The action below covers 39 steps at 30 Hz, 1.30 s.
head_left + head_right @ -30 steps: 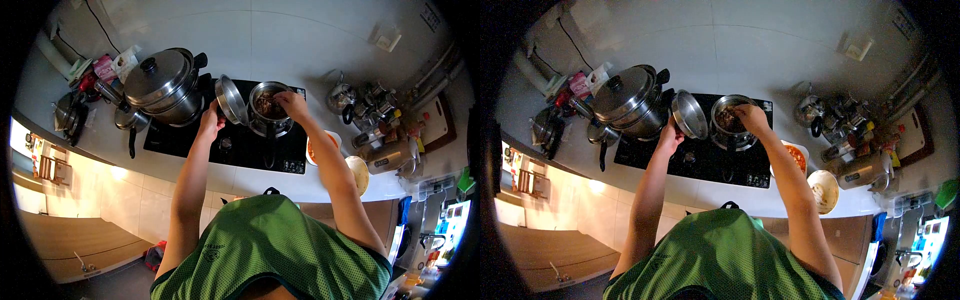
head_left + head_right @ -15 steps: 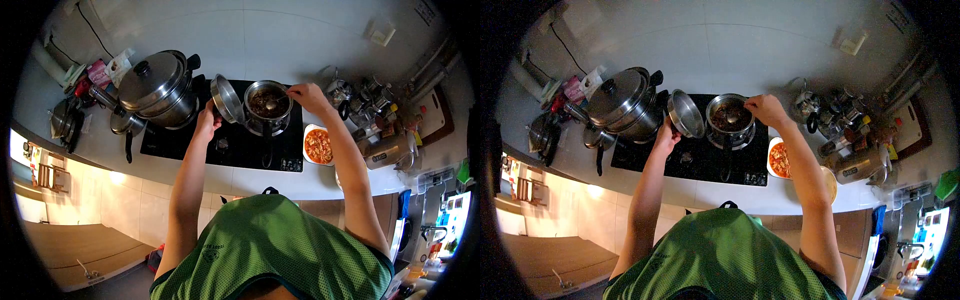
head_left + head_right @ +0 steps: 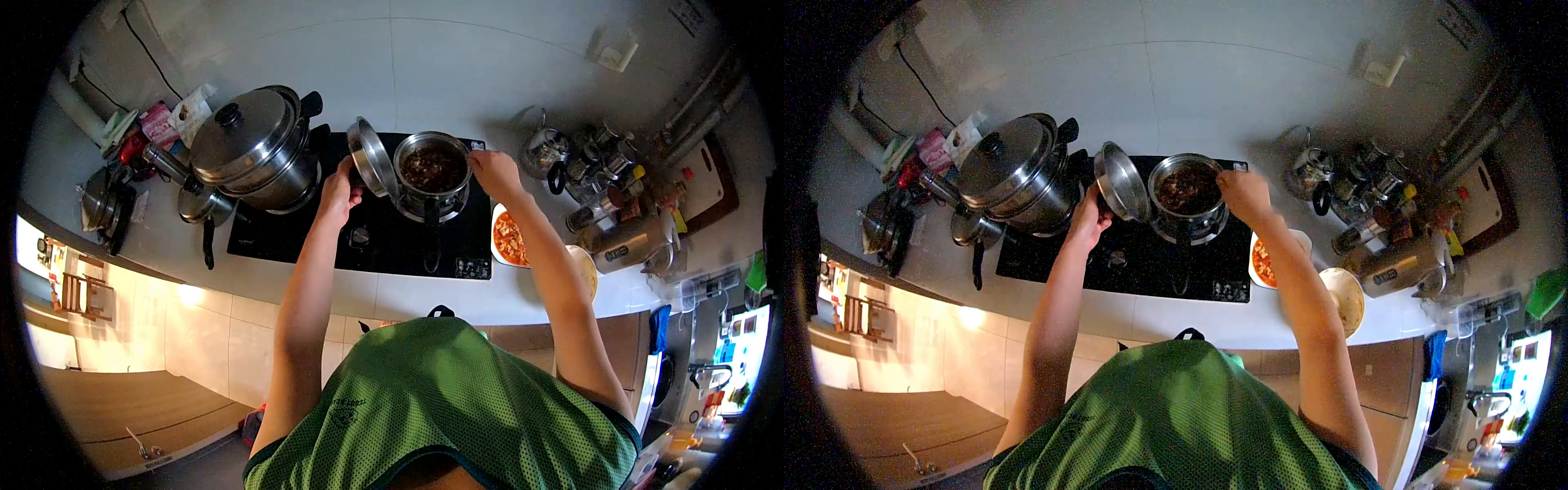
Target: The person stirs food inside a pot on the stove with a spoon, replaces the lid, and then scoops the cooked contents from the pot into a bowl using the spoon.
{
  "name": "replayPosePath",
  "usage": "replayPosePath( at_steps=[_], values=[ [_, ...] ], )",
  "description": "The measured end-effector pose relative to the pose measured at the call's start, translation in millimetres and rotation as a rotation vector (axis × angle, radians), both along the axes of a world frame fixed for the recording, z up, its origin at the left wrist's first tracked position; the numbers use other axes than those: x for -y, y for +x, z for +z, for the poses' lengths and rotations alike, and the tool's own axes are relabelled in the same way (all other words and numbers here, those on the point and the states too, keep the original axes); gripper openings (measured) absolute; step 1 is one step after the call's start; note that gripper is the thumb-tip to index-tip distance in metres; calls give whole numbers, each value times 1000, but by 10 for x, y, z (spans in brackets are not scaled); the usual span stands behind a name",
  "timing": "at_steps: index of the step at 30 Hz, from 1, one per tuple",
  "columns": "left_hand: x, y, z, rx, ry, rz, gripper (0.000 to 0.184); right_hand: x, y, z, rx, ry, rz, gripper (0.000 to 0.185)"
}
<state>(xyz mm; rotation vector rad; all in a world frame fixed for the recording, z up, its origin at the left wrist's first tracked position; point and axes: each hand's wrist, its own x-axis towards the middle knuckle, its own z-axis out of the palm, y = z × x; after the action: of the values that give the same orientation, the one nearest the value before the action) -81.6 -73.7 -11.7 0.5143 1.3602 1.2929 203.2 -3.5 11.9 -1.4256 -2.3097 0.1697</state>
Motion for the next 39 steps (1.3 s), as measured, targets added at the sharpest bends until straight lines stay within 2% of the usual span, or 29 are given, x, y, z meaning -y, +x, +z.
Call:
replayPosePath(
  at_steps=[2,4,6,8,9,10,11,12,14,16,17,18,20,21,24,26,27,32,39],
  values=[
    [7,30,60,-60,30,8,36,79,6,-9,-35,24,-7,20],
    [-13,59,106,-100,45,2,37,134,-2,2,-261,70,-20,18],
    [-58,93,120,-141,60,-9,38,191,-16,-79,-222,58,11,19],
    [-160,103,110,-296,29,-34,42,241,-7,-111,-183,46,44,19],
    [-212,102,105,-296,30,-36,42,271,-5,-87,-267,64,-2,19],
    [-256,104,95,-408,30,-83,44,312,7,-84,-353,79,-52,19],
    [-298,117,98,-521,31,-131,47,346,31,-99,-354,79,-59,19],
    [-336,155,138,-523,34,-141,47,374,64,-117,-343,77,-74,18],
    [-418,269,236,-782,80,-198,51,430,163,-164,-332,79,-104,17],
    [-556,348,202,-864,119,-260,49,462,324,-274,-743,21,-261,17],
    [-639,392,182,-1065,218,-266,52,451,435,-404,-1032,-94,-322,20],
    [-694,446,169,-1264,323,-269,56,596,518,-278,-1149,-154,-340,23],
    [-706,640,327,-1278,264,-320,54,709,692,-397,-1473,-211,-485,22],
    [-742,703,341,-1350,288,-361,54,771,819,-540,-1475,-201,-498,22],
    [-837,861,325,-1460,309,-458,53,1033,1028,-774,-1208,33,-527,22],
    [-877,944,313,-1599,313,-538,53,1222,1054,-747,-1692,-217,-725,21],
    [-898,965,290,-1641,329,-569,58,1283,1061,-776,-1701,-197,-733,22],
    [-965,1010,165,-1683,426,-598,54,1553,1058,-752,-1778,-227,-896,20],
    [-950,1015,138,-1684,393,-627,57,1762,993,-885,-1819,-166,-804,20]
  ],
)
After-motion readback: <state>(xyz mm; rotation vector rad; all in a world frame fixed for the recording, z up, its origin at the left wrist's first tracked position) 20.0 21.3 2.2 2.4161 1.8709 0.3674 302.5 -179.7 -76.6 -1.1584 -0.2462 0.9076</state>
